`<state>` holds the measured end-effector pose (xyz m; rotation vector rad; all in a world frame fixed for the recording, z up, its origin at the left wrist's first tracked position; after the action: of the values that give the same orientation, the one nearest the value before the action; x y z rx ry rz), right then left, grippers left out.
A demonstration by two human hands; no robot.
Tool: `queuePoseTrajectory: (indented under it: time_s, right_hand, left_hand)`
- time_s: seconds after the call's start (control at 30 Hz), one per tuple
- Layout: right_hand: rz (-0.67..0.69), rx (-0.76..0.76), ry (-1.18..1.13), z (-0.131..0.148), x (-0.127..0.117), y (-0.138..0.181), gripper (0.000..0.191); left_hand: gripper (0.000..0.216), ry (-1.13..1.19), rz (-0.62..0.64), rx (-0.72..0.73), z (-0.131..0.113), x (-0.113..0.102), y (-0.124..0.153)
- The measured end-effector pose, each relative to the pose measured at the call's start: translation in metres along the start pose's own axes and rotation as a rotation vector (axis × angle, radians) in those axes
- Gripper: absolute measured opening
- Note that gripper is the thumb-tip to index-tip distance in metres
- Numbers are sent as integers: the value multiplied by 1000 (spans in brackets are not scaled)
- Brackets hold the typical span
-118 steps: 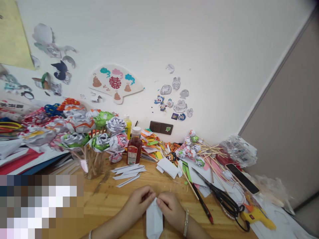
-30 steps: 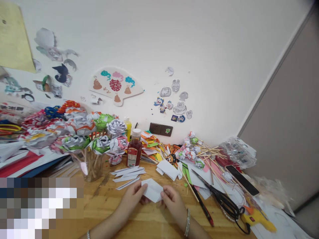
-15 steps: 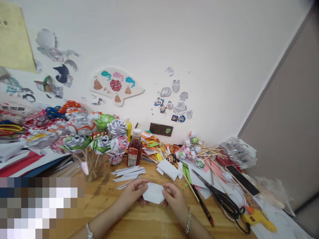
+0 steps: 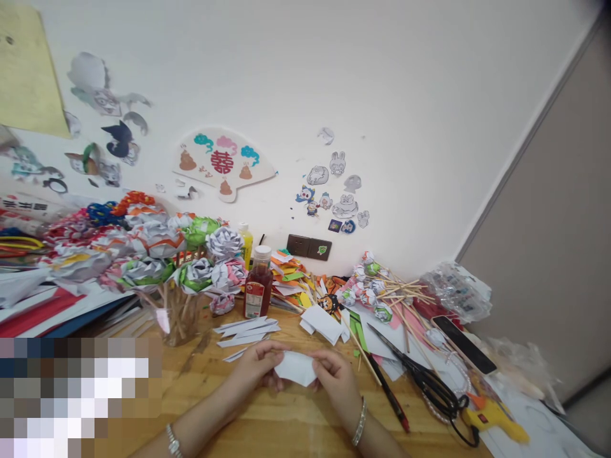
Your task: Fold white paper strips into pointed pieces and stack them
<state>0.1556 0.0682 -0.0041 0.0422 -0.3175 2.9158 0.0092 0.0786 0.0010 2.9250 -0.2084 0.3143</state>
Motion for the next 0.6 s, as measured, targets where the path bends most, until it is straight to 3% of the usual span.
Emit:
queuePoseTrajectory:
  time_s: [0.2,0.6]
  right_hand:
    - [7,-95,42,2,-3,1,25]
    - [46,-246,192,10,-2,6,15]
  left_hand:
    - [29,-6,73,19,0,5,3]
    - [27,-56,36,25,3,6,-1]
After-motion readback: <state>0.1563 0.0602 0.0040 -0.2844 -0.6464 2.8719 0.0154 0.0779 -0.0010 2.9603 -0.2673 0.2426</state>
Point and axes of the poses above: each hand's wrist, its own y-axis away from the middle knuckle, its own x-axis out of the palm, z = x × y, the point moved 6 cm from there along -y, towards the middle knuckle, and after that the axes turned 14 degrees about -z, right-handed, at the moved point
